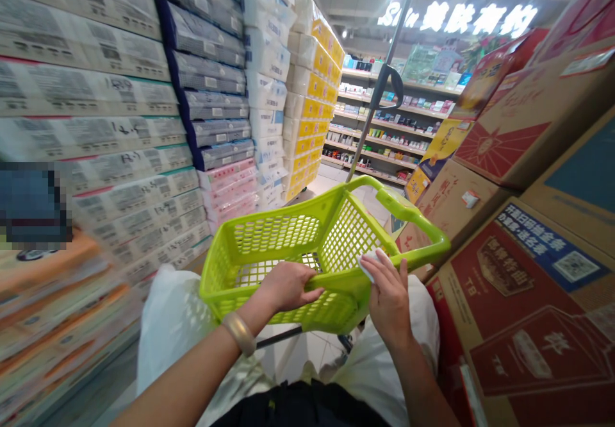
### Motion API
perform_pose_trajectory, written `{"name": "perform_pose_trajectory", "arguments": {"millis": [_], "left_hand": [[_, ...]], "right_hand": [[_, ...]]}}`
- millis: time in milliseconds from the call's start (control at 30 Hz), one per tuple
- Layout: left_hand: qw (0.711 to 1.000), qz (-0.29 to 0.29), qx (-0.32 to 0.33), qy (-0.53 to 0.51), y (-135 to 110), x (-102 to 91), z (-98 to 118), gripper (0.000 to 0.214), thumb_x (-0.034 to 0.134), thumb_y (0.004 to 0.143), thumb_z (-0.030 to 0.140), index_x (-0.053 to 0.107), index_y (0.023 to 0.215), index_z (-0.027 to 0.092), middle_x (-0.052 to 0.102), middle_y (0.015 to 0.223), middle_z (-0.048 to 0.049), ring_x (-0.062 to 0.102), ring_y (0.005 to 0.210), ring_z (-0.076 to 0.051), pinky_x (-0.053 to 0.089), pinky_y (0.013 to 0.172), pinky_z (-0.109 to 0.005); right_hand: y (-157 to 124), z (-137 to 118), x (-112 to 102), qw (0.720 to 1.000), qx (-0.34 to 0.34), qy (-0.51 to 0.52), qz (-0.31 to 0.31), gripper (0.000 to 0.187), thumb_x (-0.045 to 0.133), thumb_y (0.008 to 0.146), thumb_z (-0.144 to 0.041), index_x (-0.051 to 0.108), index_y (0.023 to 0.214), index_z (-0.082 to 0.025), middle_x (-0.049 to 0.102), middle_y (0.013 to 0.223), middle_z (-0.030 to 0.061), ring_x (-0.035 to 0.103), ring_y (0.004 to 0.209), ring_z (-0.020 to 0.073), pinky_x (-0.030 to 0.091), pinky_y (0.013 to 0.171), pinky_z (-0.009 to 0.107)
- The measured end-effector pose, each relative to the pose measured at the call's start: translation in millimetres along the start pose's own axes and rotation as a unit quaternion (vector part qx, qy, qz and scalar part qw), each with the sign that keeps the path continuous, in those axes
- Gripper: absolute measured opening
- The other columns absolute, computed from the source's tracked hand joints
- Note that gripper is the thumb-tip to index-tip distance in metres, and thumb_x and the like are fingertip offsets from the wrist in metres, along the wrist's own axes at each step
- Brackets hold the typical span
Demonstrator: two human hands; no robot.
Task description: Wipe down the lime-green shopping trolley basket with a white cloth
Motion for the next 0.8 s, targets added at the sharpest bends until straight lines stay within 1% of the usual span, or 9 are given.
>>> {"name": "perform_pose_trajectory", "arguments": {"millis": [67, 233, 300, 367, 467, 533, 667, 733, 800], "left_hand": [[1.000, 0.001, 0.006, 0.007, 1, -0.4, -9, 0.038, 0.050, 0.088, 0.054, 0.067, 0.079, 0.021, 0.074, 0.083, -0.0068, 0.069, 0.077, -0.022, 0.047, 0.065, -0.028], [0.999, 0.008, 0.024, 0.030, 3, -4.5, -28, 0.040, 0.048, 0.089, 0.055, 0.067, 0.079, 0.021, 0.073, 0.082, -0.0066, 0.068, 0.075, -0.021, 0.045, 0.063, -0.027], [0.999, 0.009, 0.029, 0.040, 6, -6.0, -32, 0.043, 0.046, 0.089, 0.056, 0.067, 0.080, 0.021, 0.073, 0.081, -0.0064, 0.068, 0.074, -0.021, 0.044, 0.062, -0.027], [0.998, 0.007, 0.033, 0.053, 11, -6.7, -34, 0.045, 0.043, 0.091, 0.058, 0.068, 0.082, 0.020, 0.073, 0.083, -0.0064, 0.068, 0.075, -0.021, 0.043, 0.061, -0.026], [0.997, 0.000, 0.045, 0.067, 18, -6.5, -37, 0.047, 0.040, 0.092, 0.058, 0.069, 0.086, 0.021, 0.073, 0.087, -0.0061, 0.068, 0.079, -0.021, 0.042, 0.061, -0.026], [0.996, -0.004, 0.056, 0.068, 22, -6.2, -42, 0.046, 0.040, 0.092, 0.057, 0.069, 0.090, 0.022, 0.073, 0.087, -0.0057, 0.068, 0.080, -0.021, 0.042, 0.062, -0.026], [0.996, -0.004, 0.063, 0.068, 28, -6.9, -56, 0.042, 0.042, 0.092, 0.053, 0.071, 0.093, 0.023, 0.072, 0.084, -0.0057, 0.067, 0.077, -0.020, 0.042, 0.066, -0.027], [0.995, 0.020, 0.061, 0.078, 31, -8.8, -60, 0.040, 0.045, 0.090, 0.053, 0.071, 0.103, 0.024, 0.073, 0.085, -0.0061, 0.066, 0.079, -0.021, 0.044, 0.076, -0.031], [0.992, 0.063, 0.062, 0.086, 35, -11.8, -54, 0.045, 0.050, 0.086, 0.053, 0.066, 0.118, 0.025, 0.074, 0.090, -0.0067, 0.066, 0.086, -0.024, 0.042, 0.090, -0.040]], "right_hand": [[0, 1, -1, 1.000, -0.015, -0.005, -0.007, 0.043, 0.038, 0.087, -0.005, 0.067, 0.114, -0.023, 0.073, 0.114, 0.0027, 0.059, 0.123, 0.0213, 0.011, 0.121, 0.051], [10, 37, -31, 0.990, 0.052, -0.070, 0.113, 0.037, 0.039, 0.087, -0.009, 0.069, 0.104, -0.020, 0.074, 0.107, 0.0080, 0.062, 0.117, 0.0260, 0.014, 0.118, 0.059], [11, 45, -40, 0.982, 0.083, -0.089, 0.141, 0.036, 0.040, 0.087, -0.010, 0.069, 0.105, -0.019, 0.074, 0.106, 0.0099, 0.061, 0.119, 0.0277, 0.016, 0.116, 0.061], [9, 42, -38, 0.984, 0.082, -0.080, 0.135, 0.036, 0.040, 0.087, -0.010, 0.069, 0.106, -0.019, 0.074, 0.108, 0.0103, 0.059, 0.122, 0.0278, 0.017, 0.116, 0.061], [4, 26, -23, 0.996, 0.027, -0.037, 0.075, 0.039, 0.038, 0.088, -0.008, 0.069, 0.108, -0.020, 0.073, 0.112, 0.0076, 0.058, 0.125, 0.0251, 0.015, 0.118, 0.058], [4, 23, -18, 0.998, -0.001, -0.029, 0.057, 0.039, 0.038, 0.089, -0.007, 0.069, 0.108, -0.022, 0.073, 0.112, 0.0057, 0.059, 0.123, 0.0234, 0.013, 0.119, 0.056], [13, 49, -31, 0.990, 0.039, -0.074, 0.111, 0.036, 0.039, 0.089, -0.010, 0.070, 0.105, -0.021, 0.074, 0.109, 0.0071, 0.062, 0.119, 0.0249, 0.015, 0.118, 0.057], [17, 63, -38, 0.985, 0.068, -0.092, 0.131, 0.034, 0.040, 0.090, -0.013, 0.070, 0.104, -0.021, 0.074, 0.109, 0.0079, 0.061, 0.119, 0.0264, 0.016, 0.117, 0.059], [19, 65, -38, 0.985, 0.073, -0.090, 0.128, 0.033, 0.041, 0.090, -0.014, 0.070, 0.104, -0.021, 0.074, 0.110, 0.0078, 0.061, 0.120, 0.0267, 0.017, 0.117, 0.059]]}}
Point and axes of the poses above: each hand's wrist, its own y-axis towards the middle knuckle, its own x-axis out of the palm, z = x × y, the point moved 2 cm from there along y, towards the middle knuckle
